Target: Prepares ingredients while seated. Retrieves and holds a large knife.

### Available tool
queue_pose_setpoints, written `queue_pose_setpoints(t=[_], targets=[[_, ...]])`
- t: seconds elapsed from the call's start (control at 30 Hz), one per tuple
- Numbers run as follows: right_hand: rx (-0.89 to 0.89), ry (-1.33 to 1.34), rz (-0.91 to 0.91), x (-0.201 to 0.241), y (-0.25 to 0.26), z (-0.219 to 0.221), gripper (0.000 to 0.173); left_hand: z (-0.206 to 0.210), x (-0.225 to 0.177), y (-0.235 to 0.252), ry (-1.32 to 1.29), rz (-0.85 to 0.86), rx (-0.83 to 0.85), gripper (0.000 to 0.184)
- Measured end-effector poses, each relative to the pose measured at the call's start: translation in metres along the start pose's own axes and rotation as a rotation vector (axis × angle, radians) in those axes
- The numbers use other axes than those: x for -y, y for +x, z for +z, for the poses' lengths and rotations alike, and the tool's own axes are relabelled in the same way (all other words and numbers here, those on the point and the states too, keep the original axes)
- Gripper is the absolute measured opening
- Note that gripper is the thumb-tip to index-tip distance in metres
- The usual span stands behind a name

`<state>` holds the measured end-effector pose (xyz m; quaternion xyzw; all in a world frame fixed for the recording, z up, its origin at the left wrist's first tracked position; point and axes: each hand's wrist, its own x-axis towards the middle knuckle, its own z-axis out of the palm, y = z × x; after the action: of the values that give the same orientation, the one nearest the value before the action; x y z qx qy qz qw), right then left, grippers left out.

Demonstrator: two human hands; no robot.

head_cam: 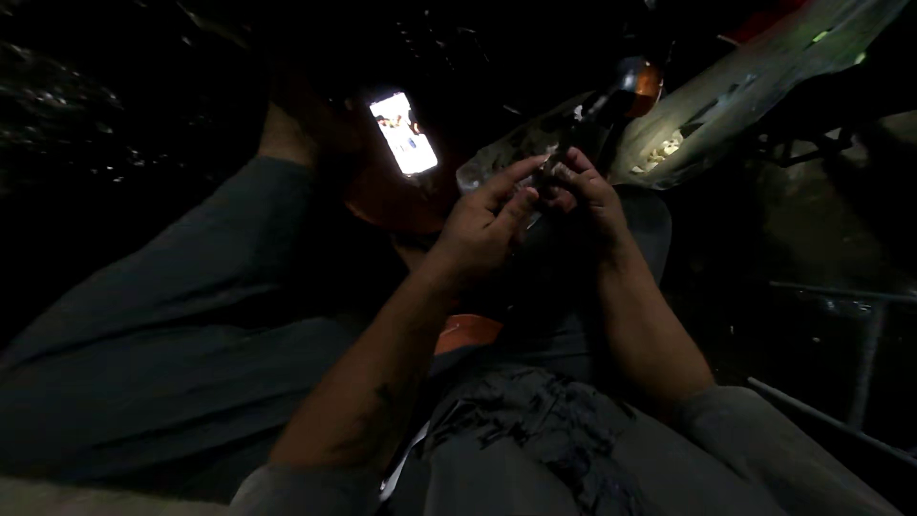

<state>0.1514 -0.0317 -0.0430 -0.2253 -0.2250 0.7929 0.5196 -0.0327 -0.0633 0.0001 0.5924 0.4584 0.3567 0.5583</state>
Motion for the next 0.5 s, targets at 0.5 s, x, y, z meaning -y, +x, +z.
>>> queue_pose_setpoints(t=[0.5], targets=[[-0.037,0.048,-0.06,0.006,-0.001,-0.019,0.022,0.011,0.023,-0.007,0.067,-0.074,-0.084,0.048]])
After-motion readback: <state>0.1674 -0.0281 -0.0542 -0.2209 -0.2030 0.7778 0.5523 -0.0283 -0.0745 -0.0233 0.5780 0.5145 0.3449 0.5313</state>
